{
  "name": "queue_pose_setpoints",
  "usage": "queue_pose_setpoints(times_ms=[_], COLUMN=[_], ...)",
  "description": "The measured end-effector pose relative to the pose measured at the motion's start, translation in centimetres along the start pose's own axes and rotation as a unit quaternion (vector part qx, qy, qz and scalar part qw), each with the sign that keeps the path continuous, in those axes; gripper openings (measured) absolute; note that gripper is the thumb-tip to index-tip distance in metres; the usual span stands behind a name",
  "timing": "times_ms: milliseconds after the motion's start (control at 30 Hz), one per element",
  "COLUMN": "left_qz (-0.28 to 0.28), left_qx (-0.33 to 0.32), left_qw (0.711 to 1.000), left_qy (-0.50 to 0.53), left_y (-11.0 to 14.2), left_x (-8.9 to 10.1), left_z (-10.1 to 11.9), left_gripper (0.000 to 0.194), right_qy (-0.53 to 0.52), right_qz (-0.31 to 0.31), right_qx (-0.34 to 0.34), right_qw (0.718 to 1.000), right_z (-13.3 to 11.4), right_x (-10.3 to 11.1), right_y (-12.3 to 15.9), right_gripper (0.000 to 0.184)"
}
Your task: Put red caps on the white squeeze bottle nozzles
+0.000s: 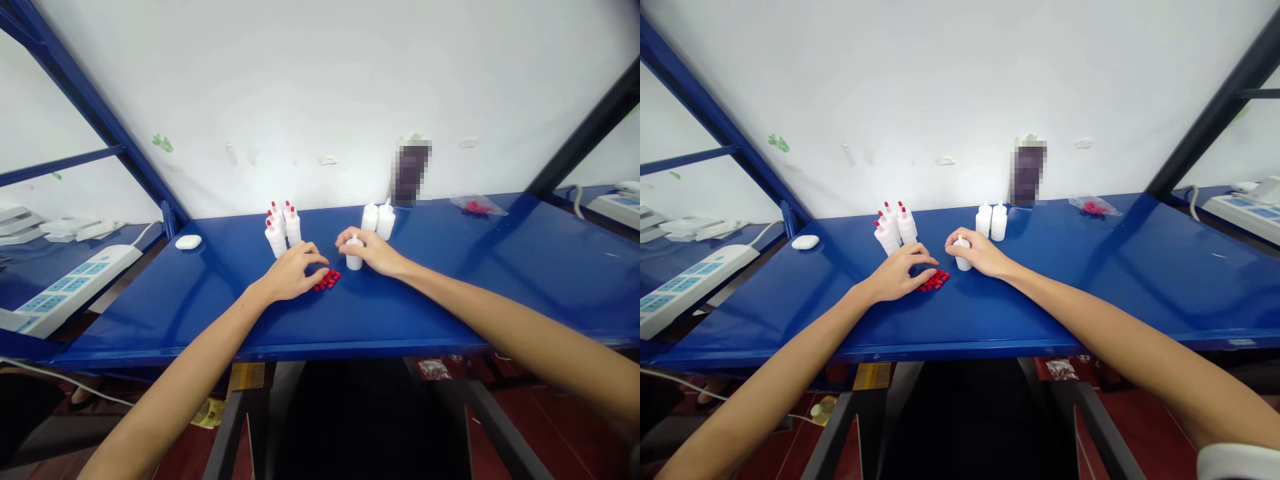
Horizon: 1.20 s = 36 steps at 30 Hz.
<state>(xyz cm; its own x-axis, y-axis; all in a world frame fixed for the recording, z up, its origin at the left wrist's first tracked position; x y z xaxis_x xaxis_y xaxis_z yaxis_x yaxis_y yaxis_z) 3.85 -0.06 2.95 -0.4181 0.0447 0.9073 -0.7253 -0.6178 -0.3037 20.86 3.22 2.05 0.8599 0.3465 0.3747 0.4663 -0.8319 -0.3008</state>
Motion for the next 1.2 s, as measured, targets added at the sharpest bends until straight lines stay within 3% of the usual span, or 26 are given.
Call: queue_pose_setpoints(times_ms=[100,200,333,600,833,1200], left_qz=[0.008,0.006,-0.007,-0.005,-0.004,-0.027], left_qx=[0.003,-0.001,0.004,0.013,0.011,-0.018], left_qw=[1.0,1.0,0.999,0.997,0.998,0.999], left_qy=[0.012,0.025,0.036,0.077,0.058,0.031], left_y=[0.1,0.1,0.0,-0.1,0.3,-0.5], left_x=[0.1,0.0,-0.1,-0.1,0.3,-0.9], left_z=[-0.4,-0.3,-0.2,-0.4,-0.5,-0.1], left_gripper=[0.026,0.025,0.023,0.025,0.026,0.029], right_qy=[-0.103,-0.129,-0.041,0.115,0.226,0.246], right_qz=[-0.016,-0.037,-0.062,-0.012,0.028,0.016], right_qx=[-0.058,-0.054,-0.021,0.052,0.014,0.013], right_qw=[0.993,0.989,0.997,0.992,0.974,0.969], right_z=[0.6,0.0,-0.6,-1.4,-1.4,-1.1], right_x=[-0.5,-0.9,-1.4,-1.6,-1.3,-1.4], right_y=[0.1,0.3,0.5,0.9,1.2,0.9], right_gripper=[0.025,0.035,0.023,0.02,0.017,0.014])
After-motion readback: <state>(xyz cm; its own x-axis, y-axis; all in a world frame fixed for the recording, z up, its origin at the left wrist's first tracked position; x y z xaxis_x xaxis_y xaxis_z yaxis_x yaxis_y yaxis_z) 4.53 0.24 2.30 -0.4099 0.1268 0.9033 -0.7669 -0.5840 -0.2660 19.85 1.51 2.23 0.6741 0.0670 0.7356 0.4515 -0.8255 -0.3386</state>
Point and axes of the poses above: each hand's wrist, its own y-axis away from the middle knuckle, its own x-axis out of the back of the hand, z = x × y, the point moved 6 cm from there along -y, towards the middle knuckle, and after that the axes turned 3 degrees about -z, right-handed, at the moved point
